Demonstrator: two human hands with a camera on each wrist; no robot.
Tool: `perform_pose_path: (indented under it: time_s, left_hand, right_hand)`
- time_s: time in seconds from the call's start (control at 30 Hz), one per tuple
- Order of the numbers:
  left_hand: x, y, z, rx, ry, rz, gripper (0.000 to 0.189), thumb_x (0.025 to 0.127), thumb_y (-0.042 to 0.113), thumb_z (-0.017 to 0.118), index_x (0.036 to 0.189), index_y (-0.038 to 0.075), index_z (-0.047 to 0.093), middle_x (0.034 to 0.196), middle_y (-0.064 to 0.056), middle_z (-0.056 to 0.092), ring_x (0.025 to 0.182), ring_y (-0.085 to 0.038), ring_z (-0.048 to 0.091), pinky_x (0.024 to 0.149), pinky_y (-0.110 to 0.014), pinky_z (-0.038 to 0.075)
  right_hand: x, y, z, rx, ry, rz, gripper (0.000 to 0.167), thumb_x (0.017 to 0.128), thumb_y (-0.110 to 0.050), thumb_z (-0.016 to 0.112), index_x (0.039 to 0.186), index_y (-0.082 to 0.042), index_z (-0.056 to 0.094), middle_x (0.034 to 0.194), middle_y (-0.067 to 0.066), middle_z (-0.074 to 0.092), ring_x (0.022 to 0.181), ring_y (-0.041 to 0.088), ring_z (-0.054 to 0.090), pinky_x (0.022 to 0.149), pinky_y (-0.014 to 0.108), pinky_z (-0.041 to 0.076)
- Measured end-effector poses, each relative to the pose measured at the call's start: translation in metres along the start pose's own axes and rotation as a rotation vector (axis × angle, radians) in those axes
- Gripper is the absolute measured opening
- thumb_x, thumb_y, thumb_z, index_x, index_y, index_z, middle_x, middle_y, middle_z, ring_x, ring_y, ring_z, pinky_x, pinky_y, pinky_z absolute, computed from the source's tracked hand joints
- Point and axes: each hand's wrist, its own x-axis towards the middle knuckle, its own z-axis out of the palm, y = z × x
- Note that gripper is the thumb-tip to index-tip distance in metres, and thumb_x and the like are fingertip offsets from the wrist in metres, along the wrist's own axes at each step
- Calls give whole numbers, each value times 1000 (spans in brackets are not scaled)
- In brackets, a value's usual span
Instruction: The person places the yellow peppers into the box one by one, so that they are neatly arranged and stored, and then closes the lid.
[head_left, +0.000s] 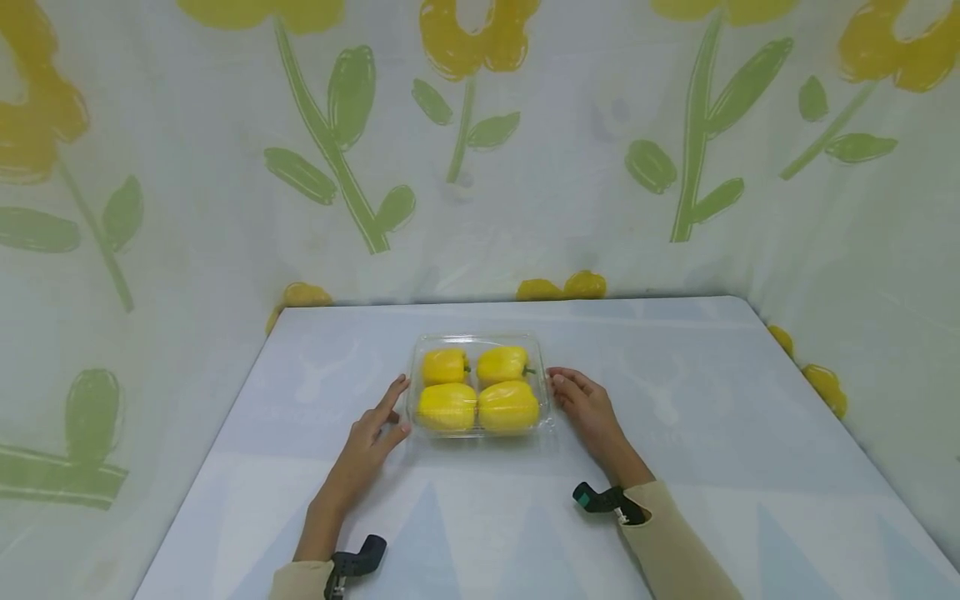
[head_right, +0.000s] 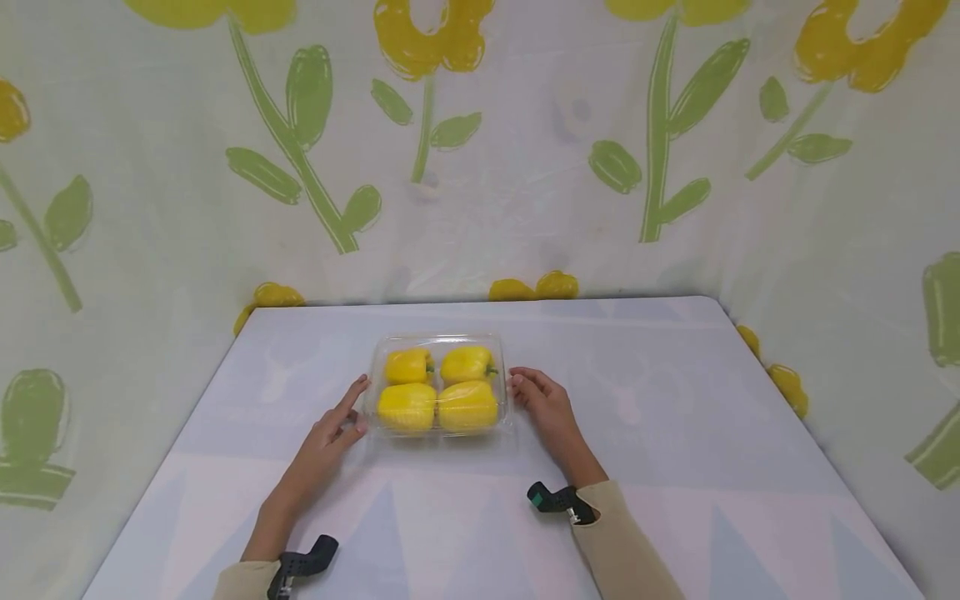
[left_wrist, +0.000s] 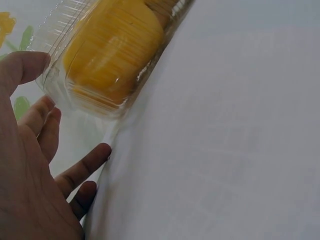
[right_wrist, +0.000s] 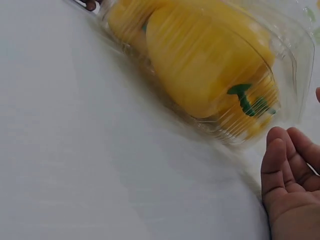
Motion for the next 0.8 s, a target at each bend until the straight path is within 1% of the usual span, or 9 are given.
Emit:
perform_pose_path:
  time_s: [0.13, 0.33, 0.43, 0.57, 0.67, 0.8]
  left_hand:
    - [-1, 1, -1, -7, -5, 0, 62, 103, 42, 52, 158, 41, 24, 159, 15, 33, 109, -18, 51, 89, -53, 40]
    - [0, 0, 0, -5, 3, 9, 62, 103, 39, 52, 159, 38, 25, 157, 11, 38, 110, -20, 52, 90, -57, 40]
    - [1, 0, 0, 1, -1, 8, 62, 103, 39, 52, 159, 39, 24, 155, 10, 40, 111, -20, 52, 90, -58, 41]
    - [0, 0, -1, 1, -6, -9, 62, 103, 42, 52, 158, 42, 23, 155, 10, 40, 111, -20, 51, 91, -58, 40]
    - [0, 0, -1, -7, -5, -8, 62, 103, 42, 51, 158, 42, 23, 157, 11, 37, 111, -21, 51, 91, -57, 40]
    - [1, -2, 0, -11, -3, 7, 63, 103, 39, 52, 159, 41, 23, 159, 13, 33, 110, -19, 52, 90, -55, 40]
  right_hand:
    - [-9, 1, -1, 3, -17, 15, 44, 101, -41, 58, 132, -10, 62, 132, 5, 61, 115, 18, 56, 92, 22, 50]
    - [-20, 4, -1, 11, -10, 14, 41, 101, -37, 58, 129, -8, 63, 128, 6, 63, 109, 18, 58, 89, 23, 51]
    - [-28, 6, -2, 25, -6, 20, 37, 101, -32, 59, 127, -5, 64, 124, 7, 64, 106, 17, 59, 86, 22, 52]
    - [-36, 9, -1, 49, -15, 15, 34, 101, -29, 61, 122, -2, 66, 114, 9, 66, 98, 17, 60, 82, 24, 53]
    - [-40, 9, 0, 28, -20, -3, 38, 99, -35, 63, 116, -2, 67, 106, 10, 66, 92, 20, 60, 80, 26, 54]
    - [-43, 9, 0, 18, -31, -8, 38, 98, -37, 64, 111, -2, 69, 97, 11, 67, 88, 22, 61, 77, 28, 54]
